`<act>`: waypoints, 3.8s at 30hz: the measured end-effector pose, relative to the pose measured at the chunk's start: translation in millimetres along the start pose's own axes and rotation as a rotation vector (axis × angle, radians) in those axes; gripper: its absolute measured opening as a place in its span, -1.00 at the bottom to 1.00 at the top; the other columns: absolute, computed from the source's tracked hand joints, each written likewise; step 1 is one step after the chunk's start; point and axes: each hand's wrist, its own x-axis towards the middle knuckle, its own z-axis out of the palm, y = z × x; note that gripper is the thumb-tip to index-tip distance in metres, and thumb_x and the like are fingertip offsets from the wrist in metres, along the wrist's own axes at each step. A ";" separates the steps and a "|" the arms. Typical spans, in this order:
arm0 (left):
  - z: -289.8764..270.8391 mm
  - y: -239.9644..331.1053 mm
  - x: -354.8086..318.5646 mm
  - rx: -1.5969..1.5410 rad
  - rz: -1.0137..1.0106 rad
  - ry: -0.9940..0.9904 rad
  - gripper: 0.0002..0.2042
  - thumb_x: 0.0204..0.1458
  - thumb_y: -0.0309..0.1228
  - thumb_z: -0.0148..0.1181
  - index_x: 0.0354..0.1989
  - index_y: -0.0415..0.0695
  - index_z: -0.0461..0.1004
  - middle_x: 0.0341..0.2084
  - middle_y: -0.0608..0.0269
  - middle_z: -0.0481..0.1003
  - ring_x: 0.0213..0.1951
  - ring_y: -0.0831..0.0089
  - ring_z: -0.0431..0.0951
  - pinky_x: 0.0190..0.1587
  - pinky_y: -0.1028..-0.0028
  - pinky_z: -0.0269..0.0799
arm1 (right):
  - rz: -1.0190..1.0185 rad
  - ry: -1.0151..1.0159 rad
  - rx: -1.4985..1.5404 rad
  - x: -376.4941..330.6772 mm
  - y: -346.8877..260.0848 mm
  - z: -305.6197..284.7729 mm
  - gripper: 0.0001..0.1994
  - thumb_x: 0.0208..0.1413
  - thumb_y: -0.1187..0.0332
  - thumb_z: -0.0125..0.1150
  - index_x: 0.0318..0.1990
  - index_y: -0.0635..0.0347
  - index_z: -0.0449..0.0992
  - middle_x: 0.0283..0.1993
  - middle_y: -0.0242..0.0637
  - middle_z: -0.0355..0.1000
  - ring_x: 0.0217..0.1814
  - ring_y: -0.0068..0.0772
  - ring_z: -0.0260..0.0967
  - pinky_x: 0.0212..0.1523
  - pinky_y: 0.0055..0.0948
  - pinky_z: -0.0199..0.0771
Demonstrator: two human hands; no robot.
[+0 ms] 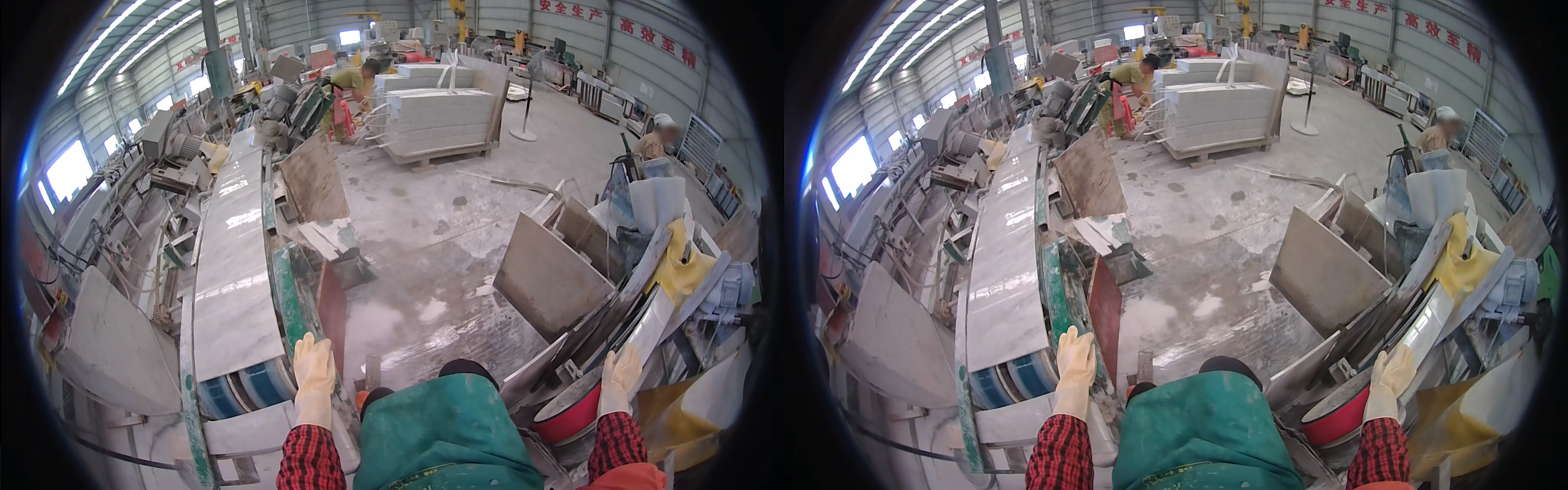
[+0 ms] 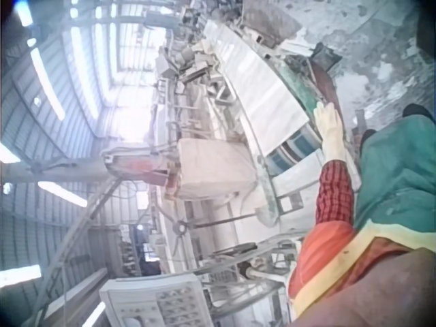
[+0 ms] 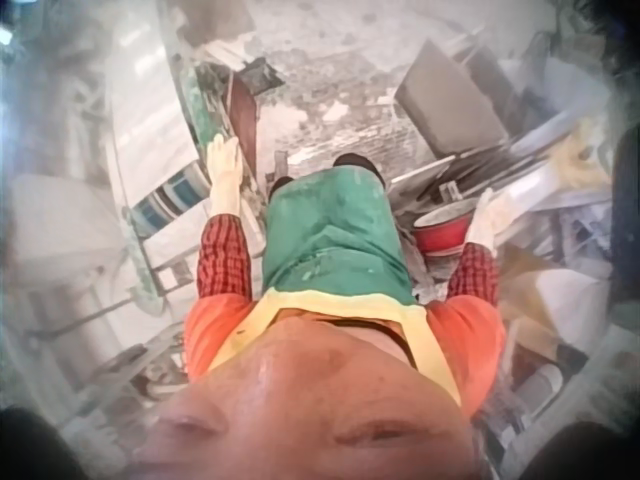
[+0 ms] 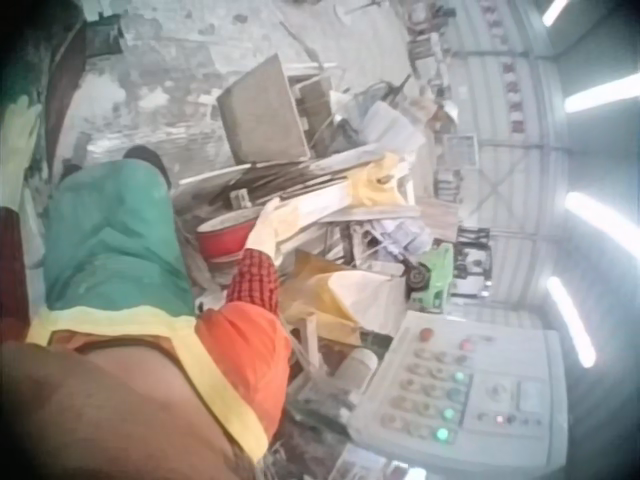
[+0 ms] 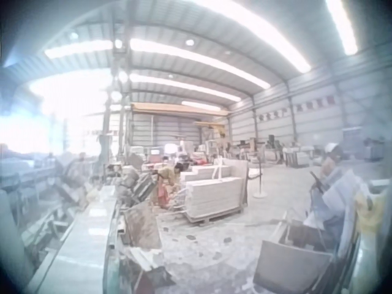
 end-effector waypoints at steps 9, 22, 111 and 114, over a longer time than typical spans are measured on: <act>-6.3 5.9 0.9 -0.029 -0.013 -0.009 -0.81 0.02 -0.43 0.17 -0.19 -0.13 0.59 0.06 -0.16 0.46 0.01 -0.12 0.44 0.12 0.12 0.37 | 0.136 -0.257 -0.015 -3.6 27.2 16.7 -0.44 0.23 0.08 0.07 0.35 0.01 0.27 0.40 -0.20 0.22 0.47 -0.15 0.08 0.33 0.04 0.15; 1.3 6.1 0.6 -0.007 0.068 0.048 -0.80 0.03 -0.47 0.13 -0.18 -0.17 0.59 -0.07 -0.15 0.48 -0.12 -0.10 0.44 0.01 0.13 0.40 | -0.041 -0.119 0.008 43.1 71.4 51.6 -0.51 0.22 0.16 0.09 0.29 0.00 0.29 0.33 -0.21 0.25 0.37 -0.11 0.18 0.27 -0.03 0.23; -91.3 -96.4 -62.0 -1.635 -1.281 1.122 -0.60 0.23 -0.61 0.03 0.25 -0.15 0.26 0.14 -0.03 0.41 0.08 0.03 0.53 0.07 -0.07 0.58 | -1.699 -0.244 0.903 -65.4 -496.0 -95.9 -0.48 -0.11 0.04 0.43 -0.01 0.06 0.51 0.06 -0.26 0.47 0.17 -0.10 0.35 0.20 -0.13 0.33; -87.8 -97.0 -62.0 -1.639 -1.372 1.179 -0.58 0.23 -0.60 0.04 0.27 -0.17 0.24 0.16 -0.03 0.39 0.09 0.02 0.52 0.04 -0.09 0.59 | -1.356 -0.368 0.832 -10.8 -422.8 -23.7 -0.57 -0.10 0.16 0.43 -0.04 0.10 0.58 -0.03 -0.20 0.53 0.12 -0.02 0.42 0.15 -0.15 0.40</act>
